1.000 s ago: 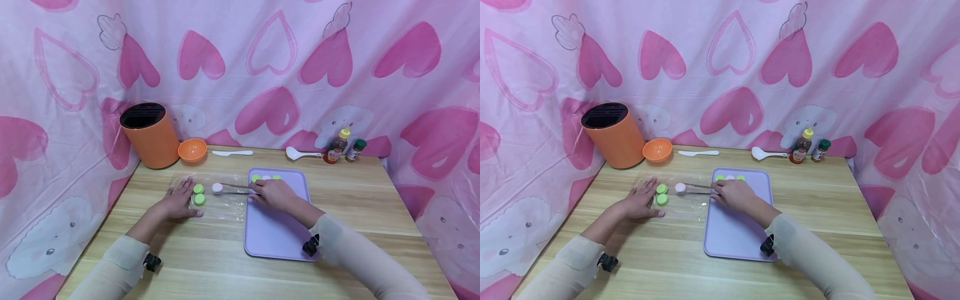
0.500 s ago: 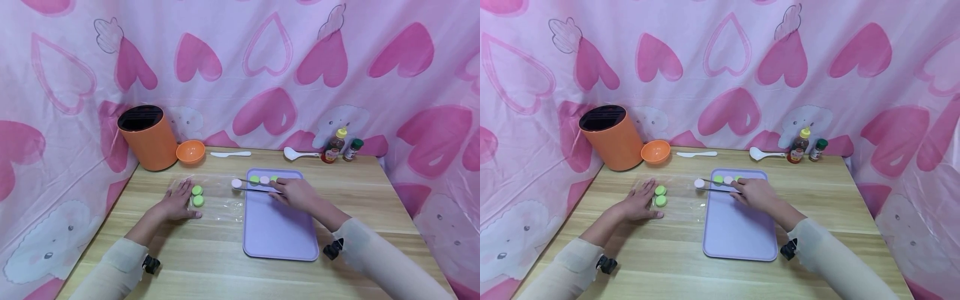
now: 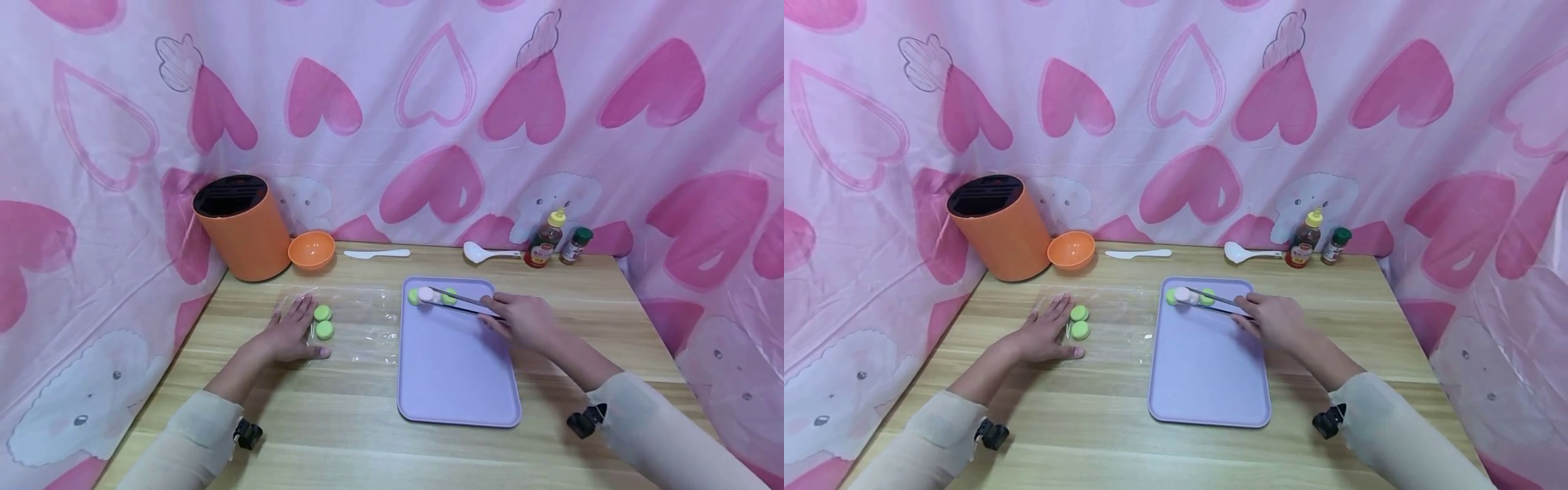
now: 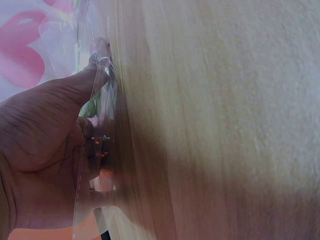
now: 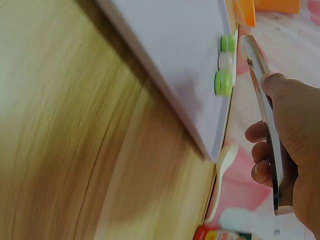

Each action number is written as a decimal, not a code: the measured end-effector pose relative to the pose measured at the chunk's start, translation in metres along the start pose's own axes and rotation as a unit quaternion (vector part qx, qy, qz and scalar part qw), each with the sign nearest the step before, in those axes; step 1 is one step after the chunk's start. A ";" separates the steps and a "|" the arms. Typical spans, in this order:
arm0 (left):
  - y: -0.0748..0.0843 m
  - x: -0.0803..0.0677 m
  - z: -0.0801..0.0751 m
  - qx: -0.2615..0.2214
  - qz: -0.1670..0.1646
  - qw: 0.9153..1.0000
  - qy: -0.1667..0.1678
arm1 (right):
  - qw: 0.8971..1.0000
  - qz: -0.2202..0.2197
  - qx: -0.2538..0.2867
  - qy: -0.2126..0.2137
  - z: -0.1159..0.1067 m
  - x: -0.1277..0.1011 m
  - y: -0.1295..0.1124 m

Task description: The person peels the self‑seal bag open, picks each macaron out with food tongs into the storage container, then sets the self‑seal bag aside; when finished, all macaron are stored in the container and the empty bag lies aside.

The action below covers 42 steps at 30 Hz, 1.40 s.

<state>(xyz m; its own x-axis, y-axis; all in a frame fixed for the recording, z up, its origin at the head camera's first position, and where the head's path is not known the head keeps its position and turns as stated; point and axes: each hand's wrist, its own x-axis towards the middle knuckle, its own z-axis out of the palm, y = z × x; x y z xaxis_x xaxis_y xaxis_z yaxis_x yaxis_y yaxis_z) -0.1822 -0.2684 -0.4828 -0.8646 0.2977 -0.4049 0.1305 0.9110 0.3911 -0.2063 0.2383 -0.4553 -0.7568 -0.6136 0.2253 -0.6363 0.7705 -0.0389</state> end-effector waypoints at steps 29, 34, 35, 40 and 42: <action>-0.001 0.001 0.002 0.003 0.003 1.000 0.003 | 0.998 0.052 -0.019 0.008 -0.001 -0.051 0.046; -0.001 0.001 0.002 0.002 0.004 1.000 0.002 | 0.997 0.069 -0.016 -0.015 0.003 -0.054 0.047; -0.001 0.001 0.002 0.002 0.003 1.000 0.002 | 0.997 0.071 -0.017 -0.017 0.004 -0.054 0.047; -0.001 0.001 0.001 0.002 0.001 1.000 0.000 | 0.997 0.072 -0.020 -0.022 0.005 -0.054 0.047; -0.001 0.000 0.001 0.001 0.001 1.000 0.000 | 0.997 0.073 -0.020 -0.025 0.005 -0.055 0.046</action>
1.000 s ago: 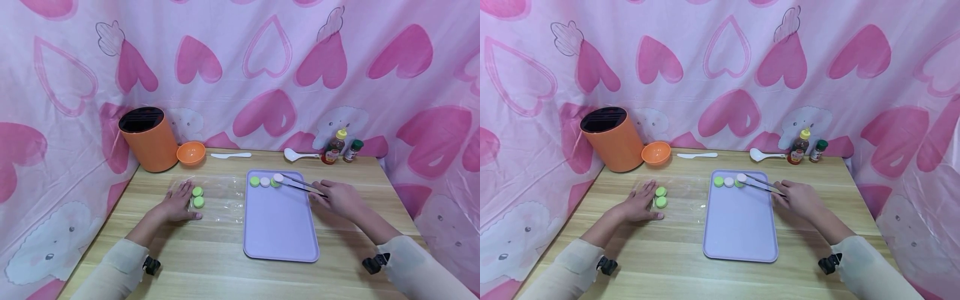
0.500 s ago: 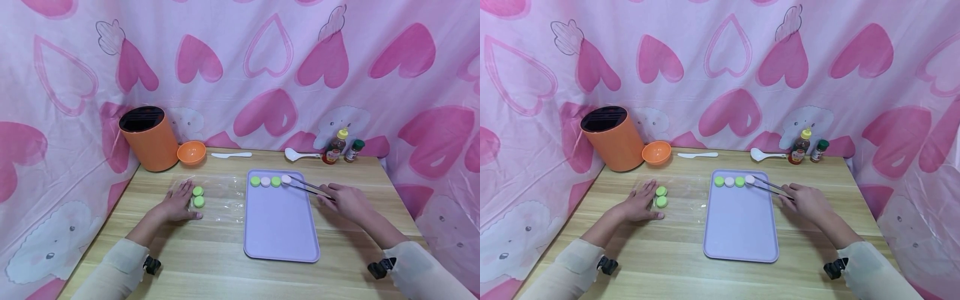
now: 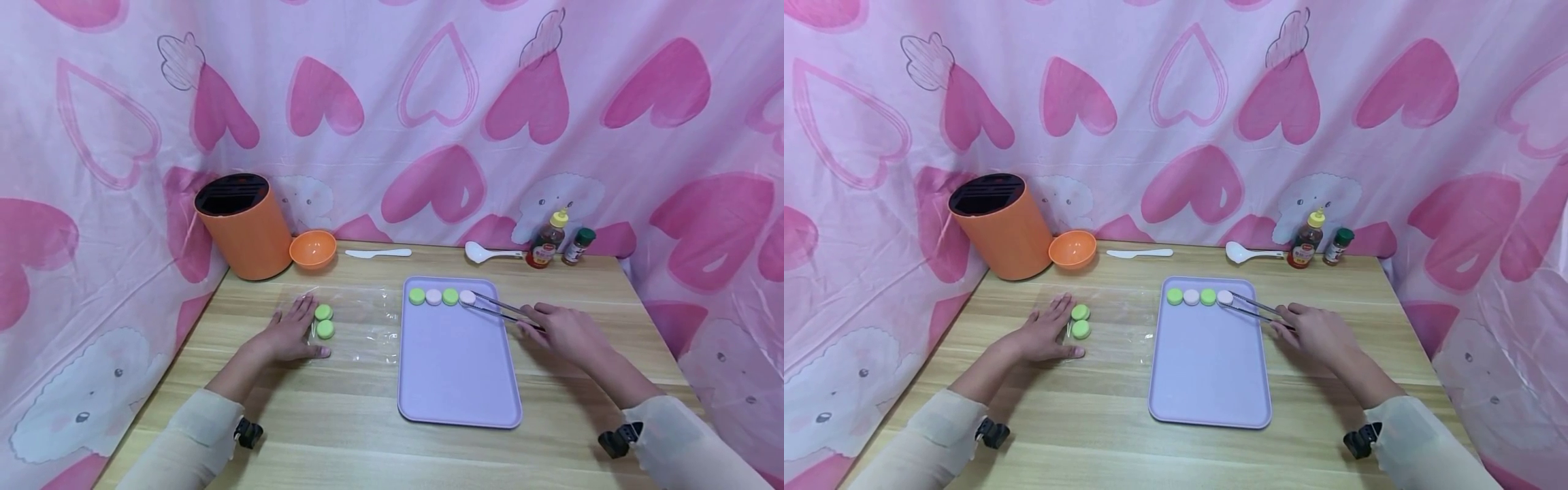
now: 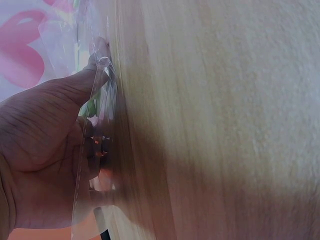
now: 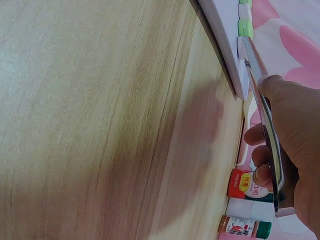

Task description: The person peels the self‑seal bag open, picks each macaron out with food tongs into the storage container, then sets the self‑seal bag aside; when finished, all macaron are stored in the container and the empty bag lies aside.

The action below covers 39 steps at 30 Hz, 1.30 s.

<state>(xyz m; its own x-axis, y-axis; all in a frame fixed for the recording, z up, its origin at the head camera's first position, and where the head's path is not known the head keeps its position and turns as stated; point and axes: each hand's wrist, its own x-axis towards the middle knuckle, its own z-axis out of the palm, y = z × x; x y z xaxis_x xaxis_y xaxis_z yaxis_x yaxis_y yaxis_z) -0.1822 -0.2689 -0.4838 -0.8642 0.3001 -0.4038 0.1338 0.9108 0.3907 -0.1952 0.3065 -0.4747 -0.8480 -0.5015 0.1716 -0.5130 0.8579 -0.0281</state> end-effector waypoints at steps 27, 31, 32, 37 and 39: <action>0.001 -0.004 -0.003 -0.017 0.015 1.000 0.013 | 0.997 -0.069 -0.010 0.042 -0.011 0.023 -0.029; 0.002 -0.003 -0.003 -0.007 0.009 1.000 0.008 | 0.994 -0.102 -0.012 0.043 -0.013 0.035 -0.045; 0.002 -0.003 -0.003 -0.006 0.008 1.000 0.007 | 0.993 -0.109 -0.012 0.038 -0.014 0.038 -0.049; 0.001 -0.001 -0.001 0.003 0.005 1.000 0.007 | 0.992 -0.129 -0.015 0.002 -0.014 0.050 -0.073; 0.001 -0.001 0.000 0.004 0.004 1.000 0.007 | 0.989 -0.147 -0.017 0.006 -0.012 0.055 -0.083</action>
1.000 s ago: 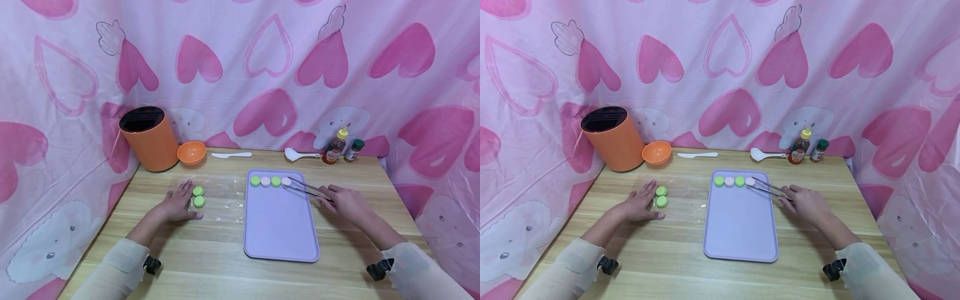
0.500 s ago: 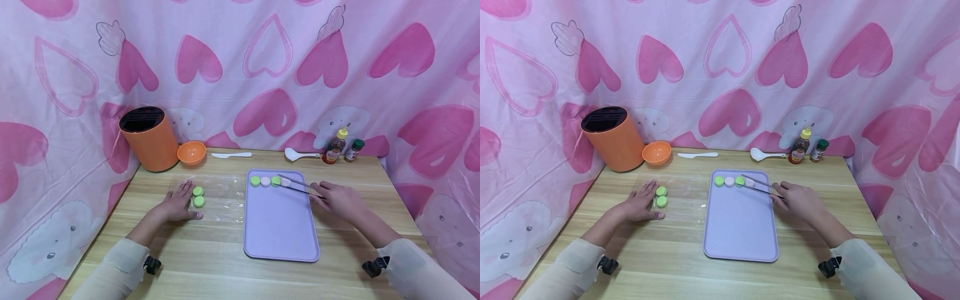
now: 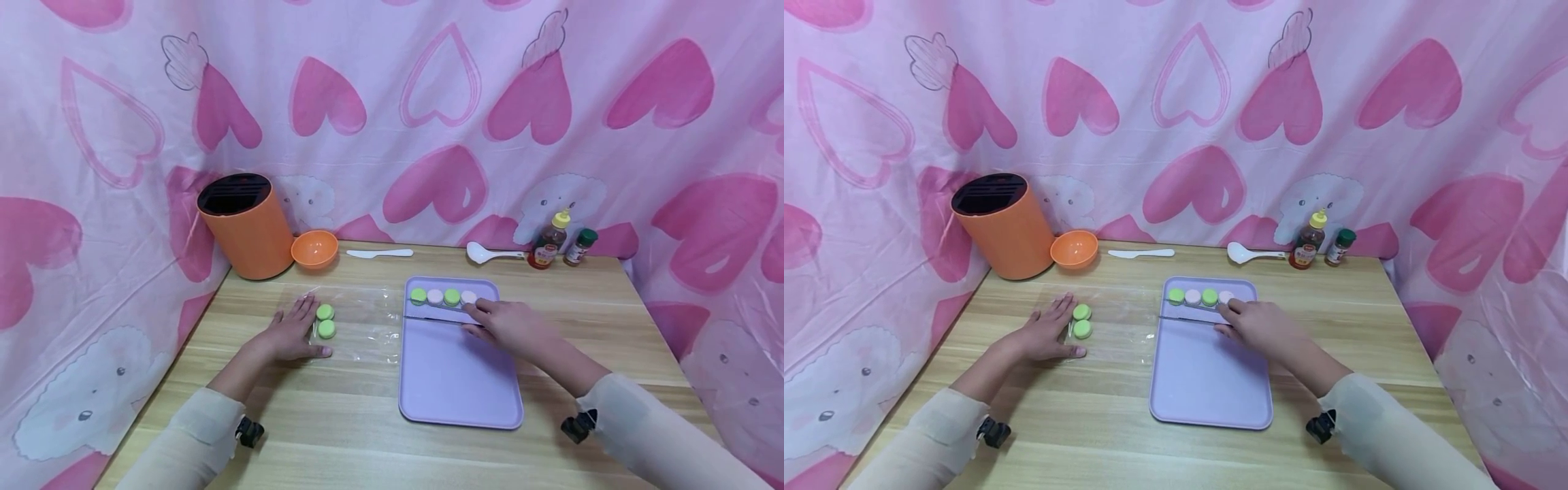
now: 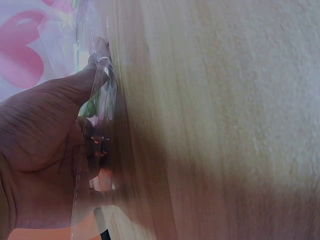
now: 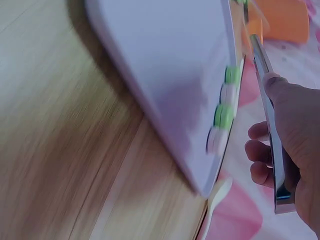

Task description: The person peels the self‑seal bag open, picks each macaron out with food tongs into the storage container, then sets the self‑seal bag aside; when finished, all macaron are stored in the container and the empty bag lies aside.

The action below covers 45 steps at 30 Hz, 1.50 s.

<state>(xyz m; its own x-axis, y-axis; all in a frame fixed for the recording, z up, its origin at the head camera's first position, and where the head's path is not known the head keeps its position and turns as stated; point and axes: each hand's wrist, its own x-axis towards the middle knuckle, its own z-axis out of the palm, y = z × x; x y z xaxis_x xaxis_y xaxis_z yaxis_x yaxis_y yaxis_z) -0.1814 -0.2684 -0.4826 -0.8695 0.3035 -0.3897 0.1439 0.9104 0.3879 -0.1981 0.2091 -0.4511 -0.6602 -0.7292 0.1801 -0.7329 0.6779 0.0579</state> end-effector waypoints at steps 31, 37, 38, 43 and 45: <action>-0.001 0.003 -0.001 -0.001 -0.010 1.000 -0.007 | 0.993 -0.097 0.060 0.010 0.039 0.081 -0.066; 0.000 0.004 -0.001 0.001 -0.011 1.000 -0.008 | 0.993 -0.089 0.079 0.011 0.044 0.090 -0.073; -0.001 0.004 -0.001 0.003 -0.011 1.000 -0.009 | 0.992 -0.091 0.081 0.011 0.045 0.092 -0.074; -0.002 0.005 -0.001 0.002 -0.012 1.000 -0.012 | 0.992 -0.092 0.082 -0.008 0.046 0.098 -0.082; -0.001 0.004 -0.001 0.000 -0.012 1.000 -0.013 | 0.993 -0.086 0.078 -0.019 0.047 0.100 -0.085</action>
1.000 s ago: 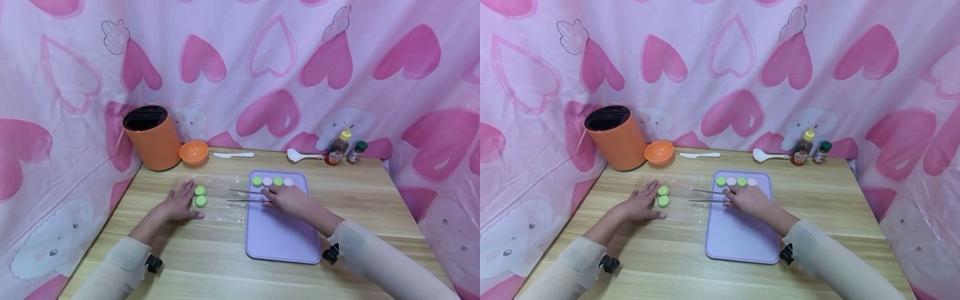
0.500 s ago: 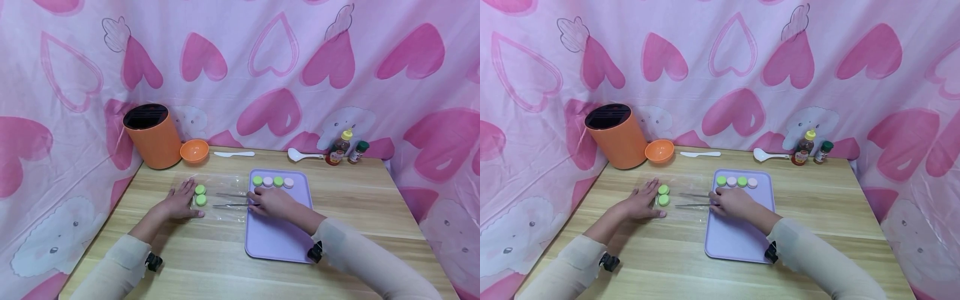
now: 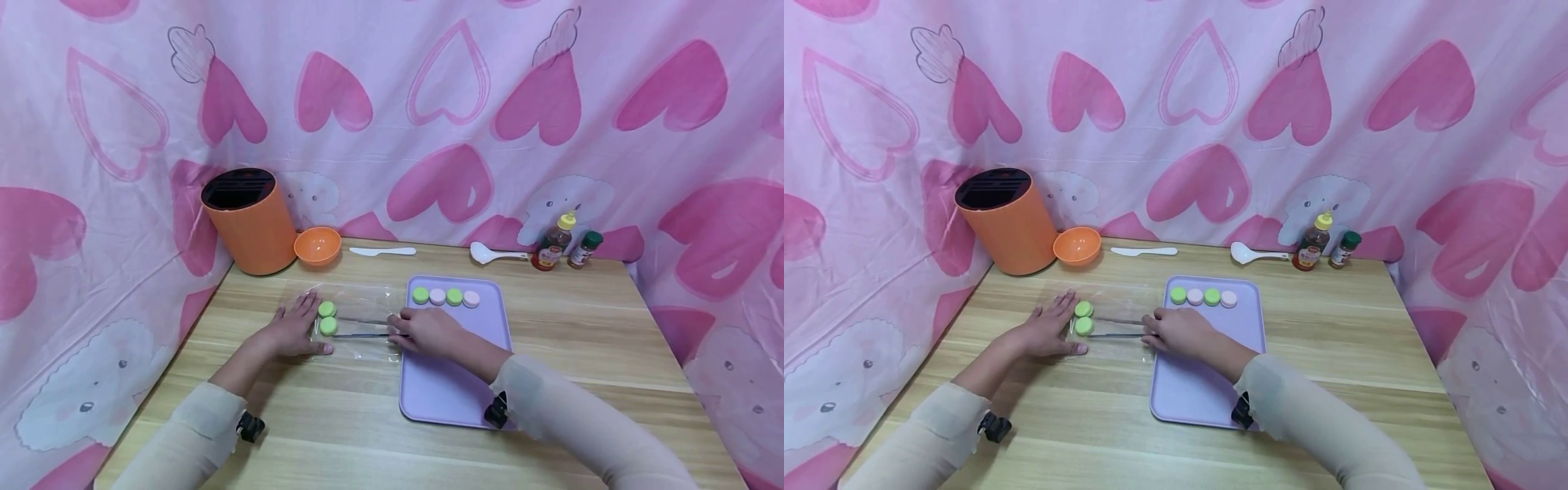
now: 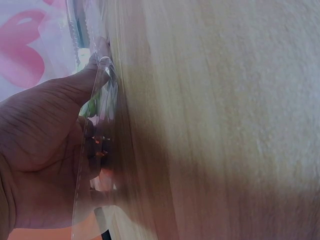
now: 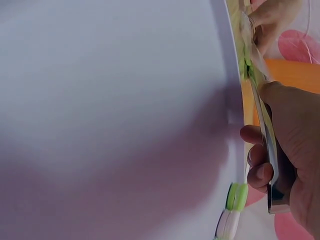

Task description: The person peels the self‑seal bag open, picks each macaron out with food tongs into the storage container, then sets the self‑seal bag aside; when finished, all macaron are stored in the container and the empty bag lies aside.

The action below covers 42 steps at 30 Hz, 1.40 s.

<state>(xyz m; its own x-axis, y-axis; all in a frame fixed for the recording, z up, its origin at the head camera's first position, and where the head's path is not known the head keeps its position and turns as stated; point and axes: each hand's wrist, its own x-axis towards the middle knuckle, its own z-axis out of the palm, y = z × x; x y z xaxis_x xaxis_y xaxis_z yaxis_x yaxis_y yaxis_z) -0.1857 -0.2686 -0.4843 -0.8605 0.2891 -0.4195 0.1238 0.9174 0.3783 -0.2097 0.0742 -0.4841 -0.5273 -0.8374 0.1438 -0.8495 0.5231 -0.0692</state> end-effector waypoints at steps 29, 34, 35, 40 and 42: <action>0.005 -0.004 -0.003 -0.004 -0.004 1.000 -0.003 | 0.999 0.001 -0.034 0.031 0.003 0.000 -0.012; 0.003 -0.004 -0.003 -0.005 0.001 1.000 -0.008 | 0.999 0.002 -0.030 0.020 -0.001 0.000 -0.013; 0.002 -0.004 -0.004 -0.006 0.002 1.000 -0.008 | 0.999 0.002 -0.028 0.019 -0.001 0.000 -0.013; -0.003 -0.002 -0.005 -0.011 0.016 1.000 -0.003 | 1.000 0.009 -0.021 0.015 0.000 0.002 -0.012; -0.004 -0.001 -0.005 -0.014 0.019 1.000 -0.001 | 1.000 0.011 -0.022 0.015 0.001 0.003 -0.012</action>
<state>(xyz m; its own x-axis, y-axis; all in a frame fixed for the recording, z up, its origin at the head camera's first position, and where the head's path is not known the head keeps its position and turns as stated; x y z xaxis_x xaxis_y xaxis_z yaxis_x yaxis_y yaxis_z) -0.1874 -0.2743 -0.4816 -0.8544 0.3245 -0.4058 0.1428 0.8976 0.4171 -0.2011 0.0658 -0.4838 -0.5449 -0.8204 0.1733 -0.8354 0.5489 -0.0285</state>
